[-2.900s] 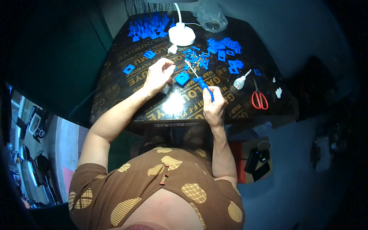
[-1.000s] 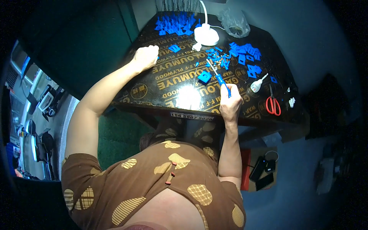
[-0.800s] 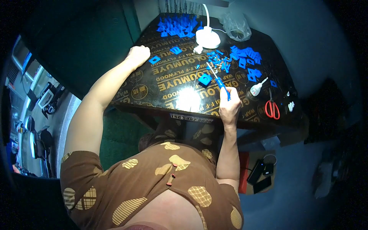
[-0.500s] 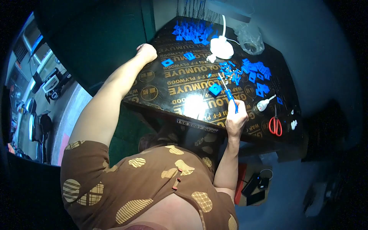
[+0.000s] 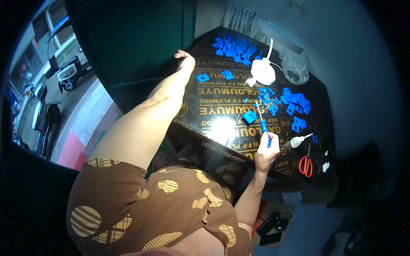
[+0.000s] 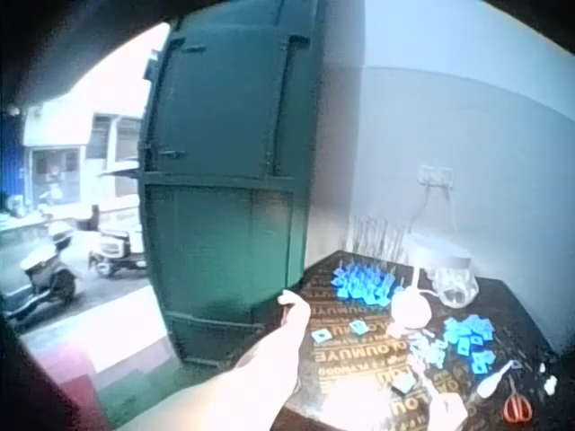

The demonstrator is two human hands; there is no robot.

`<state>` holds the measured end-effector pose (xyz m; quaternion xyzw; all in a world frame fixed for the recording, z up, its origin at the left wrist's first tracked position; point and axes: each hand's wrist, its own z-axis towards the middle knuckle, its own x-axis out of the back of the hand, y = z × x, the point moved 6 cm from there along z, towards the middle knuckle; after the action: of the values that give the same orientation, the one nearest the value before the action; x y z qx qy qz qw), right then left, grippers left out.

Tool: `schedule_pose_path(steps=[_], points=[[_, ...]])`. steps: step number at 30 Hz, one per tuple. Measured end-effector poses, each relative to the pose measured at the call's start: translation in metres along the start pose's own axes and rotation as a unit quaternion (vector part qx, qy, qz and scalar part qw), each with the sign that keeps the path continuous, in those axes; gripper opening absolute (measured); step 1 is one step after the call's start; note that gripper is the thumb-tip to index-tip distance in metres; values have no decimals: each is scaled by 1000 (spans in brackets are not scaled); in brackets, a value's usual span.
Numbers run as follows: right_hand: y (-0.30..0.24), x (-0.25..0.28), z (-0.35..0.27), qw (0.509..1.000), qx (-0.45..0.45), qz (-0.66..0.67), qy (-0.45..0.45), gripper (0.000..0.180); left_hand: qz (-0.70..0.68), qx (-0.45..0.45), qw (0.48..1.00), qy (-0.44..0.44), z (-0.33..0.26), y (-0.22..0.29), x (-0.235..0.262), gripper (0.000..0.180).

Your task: The person assembles plastic clips by fastening components with a screwdriver, applying glue from a bottle, and attaching springs to metal wires.

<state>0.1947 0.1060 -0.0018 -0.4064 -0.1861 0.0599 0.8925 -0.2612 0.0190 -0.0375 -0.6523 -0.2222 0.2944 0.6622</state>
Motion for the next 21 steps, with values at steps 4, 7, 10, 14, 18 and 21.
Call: schedule_pose_path(steps=[4, 7, 10, 14, 18, 21], points=[[3, 1, -1, 1000, -6, -16, -1, 17, 128, 72, 982, -121, 7, 0, 2, 45], [2, 3, -1, 1000, -21, -18, -1, 17, 173, 61, 971, -152, 1, -7, 11, 53], [1, 2, -2, 1000, -19, -13, -4, 18, 229, 73, 958, -157, -9, -12, 18, 57], [0, 3, -2, 999, -26, -21, -9, 19, 245, 69, 954, -157, -7, -9, 17, 58], [-1, 4, -2, 1000, 0, -7, 13, 19, 201, 70, 966, -147, -3, -9, 16, 54], [0, 2, -2, 999, -33, -13, -14, 19, 15, 34, 996, -86, 9, 6, -8, 41]])
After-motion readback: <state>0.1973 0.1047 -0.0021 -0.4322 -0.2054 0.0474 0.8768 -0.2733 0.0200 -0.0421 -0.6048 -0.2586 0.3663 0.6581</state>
